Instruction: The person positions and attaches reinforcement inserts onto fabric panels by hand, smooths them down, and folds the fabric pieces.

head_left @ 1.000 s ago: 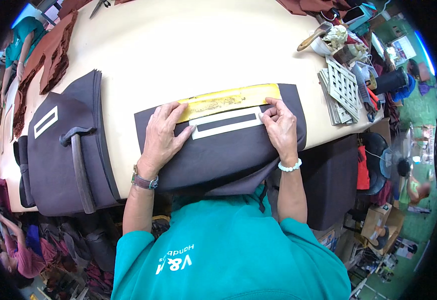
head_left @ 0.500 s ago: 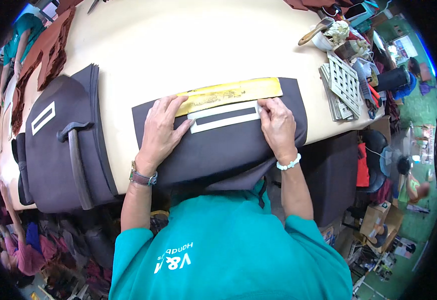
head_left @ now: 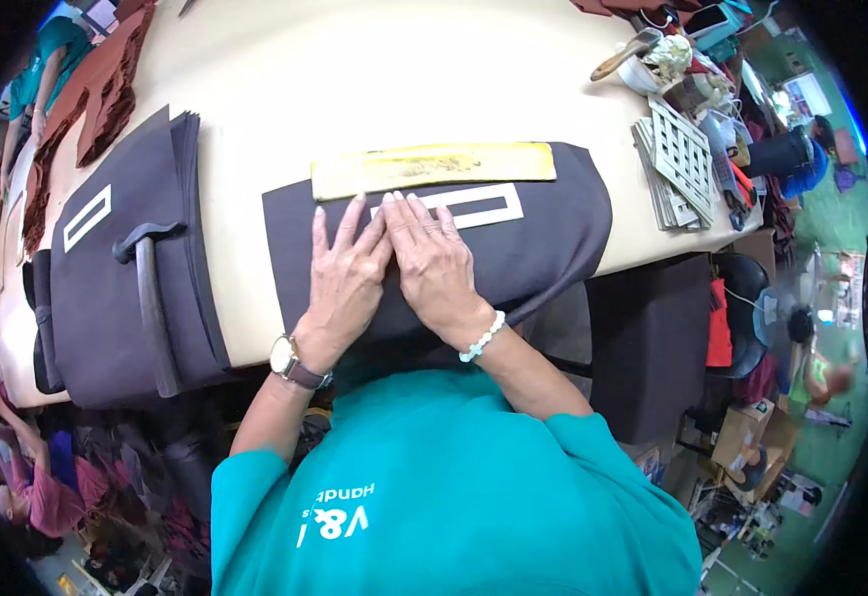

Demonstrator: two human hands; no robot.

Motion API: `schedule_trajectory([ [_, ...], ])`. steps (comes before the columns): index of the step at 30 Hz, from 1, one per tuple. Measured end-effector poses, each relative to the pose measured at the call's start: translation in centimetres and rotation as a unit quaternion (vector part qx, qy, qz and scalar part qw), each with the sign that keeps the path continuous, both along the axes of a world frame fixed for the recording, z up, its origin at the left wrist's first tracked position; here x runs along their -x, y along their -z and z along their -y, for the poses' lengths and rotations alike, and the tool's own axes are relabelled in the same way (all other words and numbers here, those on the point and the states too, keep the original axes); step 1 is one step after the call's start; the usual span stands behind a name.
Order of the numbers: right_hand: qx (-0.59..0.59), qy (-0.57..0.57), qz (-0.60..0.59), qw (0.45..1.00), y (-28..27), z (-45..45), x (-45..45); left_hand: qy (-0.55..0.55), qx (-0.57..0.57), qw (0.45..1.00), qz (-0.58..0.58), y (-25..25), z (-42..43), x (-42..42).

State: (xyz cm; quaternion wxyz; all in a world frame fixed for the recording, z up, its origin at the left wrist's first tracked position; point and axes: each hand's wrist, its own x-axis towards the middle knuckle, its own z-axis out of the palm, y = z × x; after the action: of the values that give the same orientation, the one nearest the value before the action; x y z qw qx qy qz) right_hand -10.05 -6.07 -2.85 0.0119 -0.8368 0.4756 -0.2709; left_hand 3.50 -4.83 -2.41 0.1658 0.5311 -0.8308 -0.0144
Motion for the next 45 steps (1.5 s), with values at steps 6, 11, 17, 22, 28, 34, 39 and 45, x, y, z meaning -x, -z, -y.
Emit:
schedule_trajectory([
  [6,-0.057,0.084,-0.042,0.994,-0.7,1.0,6.0,0.008,-0.013,0.998,0.056,-0.8,-0.2,-0.3],
  [11,-0.069,0.168,-0.073,0.981,-0.8,1.5,10.0,0.013,-0.003,0.997,0.073,-0.7,-0.8,-0.4],
  [17,0.012,0.108,-0.084,0.991,-2.6,0.1,4.7,0.013,0.005,0.995,0.095,-0.6,-0.4,-0.2],
  [22,-0.044,0.067,-0.037,0.996,0.6,-2.4,2.9,0.026,0.038,0.987,0.154,-0.9,-0.9,-1.0],
  [28,-0.094,0.194,-0.006,0.976,-1.5,-0.4,11.0,0.007,-0.017,0.985,0.170,-2.8,-1.2,-2.2],
  [34,0.064,0.157,-0.035,0.985,-5.2,8.4,9.9,-0.061,0.097,0.993,-0.043,-2.6,6.3,2.6],
  [39,-0.039,0.129,-0.035,0.990,2.0,10.8,8.0,-0.108,-0.012,0.994,-0.016,1.6,8.8,4.2],
  [45,-0.083,-0.013,-0.089,0.993,-0.8,7.8,8.3,-0.173,0.019,0.973,-0.152,0.5,5.4,1.1],
])
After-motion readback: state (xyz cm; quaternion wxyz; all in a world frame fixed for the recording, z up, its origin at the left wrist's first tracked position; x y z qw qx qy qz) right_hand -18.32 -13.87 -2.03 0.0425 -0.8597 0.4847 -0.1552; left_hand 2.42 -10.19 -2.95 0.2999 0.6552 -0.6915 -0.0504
